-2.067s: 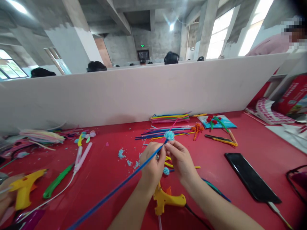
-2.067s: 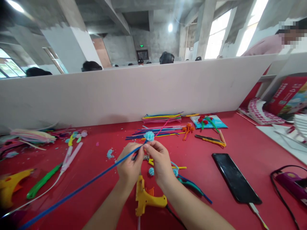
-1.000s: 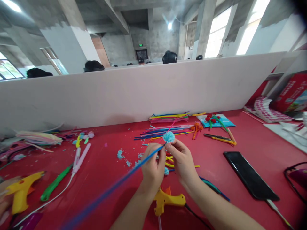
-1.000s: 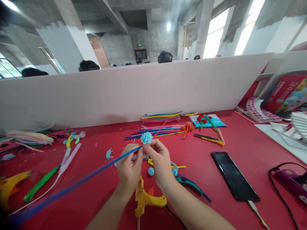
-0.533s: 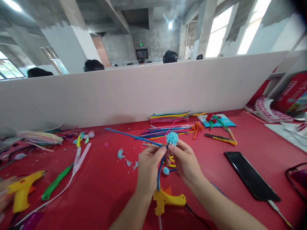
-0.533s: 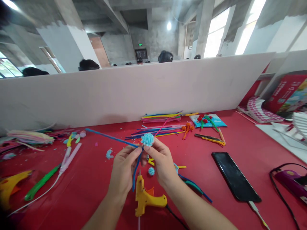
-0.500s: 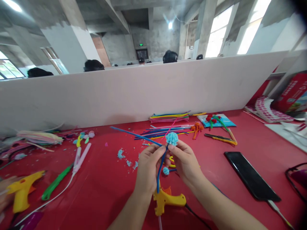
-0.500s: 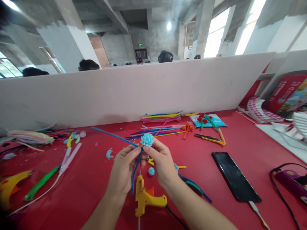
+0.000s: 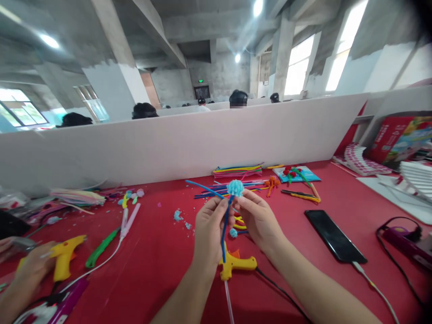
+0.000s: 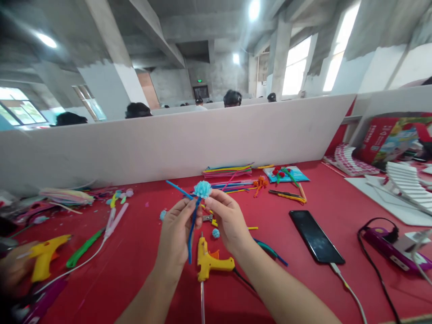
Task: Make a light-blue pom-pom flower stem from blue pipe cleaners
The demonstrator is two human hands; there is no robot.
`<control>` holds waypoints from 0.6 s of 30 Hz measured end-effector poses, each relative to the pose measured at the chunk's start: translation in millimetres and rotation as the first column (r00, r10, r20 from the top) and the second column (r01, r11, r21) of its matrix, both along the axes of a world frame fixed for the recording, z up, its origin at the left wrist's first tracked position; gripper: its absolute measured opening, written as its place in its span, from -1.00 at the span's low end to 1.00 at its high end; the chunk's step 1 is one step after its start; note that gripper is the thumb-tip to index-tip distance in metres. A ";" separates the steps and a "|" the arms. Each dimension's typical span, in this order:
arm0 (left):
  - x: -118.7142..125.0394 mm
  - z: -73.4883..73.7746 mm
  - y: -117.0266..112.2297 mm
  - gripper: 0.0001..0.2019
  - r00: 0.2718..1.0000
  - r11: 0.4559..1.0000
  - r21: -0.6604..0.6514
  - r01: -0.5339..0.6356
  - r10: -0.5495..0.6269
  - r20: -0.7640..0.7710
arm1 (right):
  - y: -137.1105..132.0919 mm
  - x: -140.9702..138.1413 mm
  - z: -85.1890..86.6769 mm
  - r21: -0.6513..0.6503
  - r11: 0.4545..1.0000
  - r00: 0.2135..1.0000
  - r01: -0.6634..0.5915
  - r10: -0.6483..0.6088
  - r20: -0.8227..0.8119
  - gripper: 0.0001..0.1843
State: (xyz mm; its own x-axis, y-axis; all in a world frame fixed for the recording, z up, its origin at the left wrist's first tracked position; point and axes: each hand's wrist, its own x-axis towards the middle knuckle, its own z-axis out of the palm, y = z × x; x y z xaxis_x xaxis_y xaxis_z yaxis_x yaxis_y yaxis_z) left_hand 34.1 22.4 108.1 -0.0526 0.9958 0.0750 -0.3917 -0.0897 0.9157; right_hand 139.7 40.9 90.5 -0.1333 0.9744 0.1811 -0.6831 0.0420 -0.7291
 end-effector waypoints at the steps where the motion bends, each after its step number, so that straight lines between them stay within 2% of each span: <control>1: -1.2 2.9 -7.6 -0.81 0.999 0.998 0.046 -0.042 0.043 -0.013 | -6.6 1.3 2.1 -0.004 0.999 0.999 0.038 -0.038 0.006 -0.83; 4: -3.7 7.8 -36.6 -0.79 0.995 0.987 0.134 -0.091 0.096 -0.030 | -34.0 3.7 5.0 -0.003 0.996 0.992 0.086 -0.086 0.089 -0.81; 7: -2.2 8.5 -72.3 -0.78 0.996 0.983 0.169 -0.078 0.085 -0.033 | -70.3 1.9 5.8 0.055 0.997 0.986 0.048 -0.056 0.155 -0.80; 11: 3.5 12.5 -120.4 -0.79 0.998 0.972 0.227 -0.056 0.063 -0.022 | -119.3 -1.4 11.7 0.166 0.986 0.992 -0.008 -0.012 0.123 -0.79; 15: 6.4 20.9 -162.4 -0.78 0.999 0.957 0.290 -0.019 0.028 -0.024 | -160.5 -0.1 21.9 0.232 0.973 0.989 0.015 -0.049 0.139 -0.74; 18: 4.9 27.0 -191.8 -0.77 0.999 0.942 0.333 -0.035 0.046 -0.023 | -188.9 1.3 30.2 0.272 0.962 0.985 0.039 -0.082 0.150 -0.69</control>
State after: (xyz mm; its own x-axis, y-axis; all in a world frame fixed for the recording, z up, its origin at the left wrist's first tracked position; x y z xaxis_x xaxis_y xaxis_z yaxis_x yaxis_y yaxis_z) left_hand 39.0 -169.4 135.1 -0.0850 0.9111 0.4034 -0.3539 -0.4061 0.8425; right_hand 141.0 -148.0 120.7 -0.1235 0.9005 0.4170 -0.5504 0.2875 -0.7838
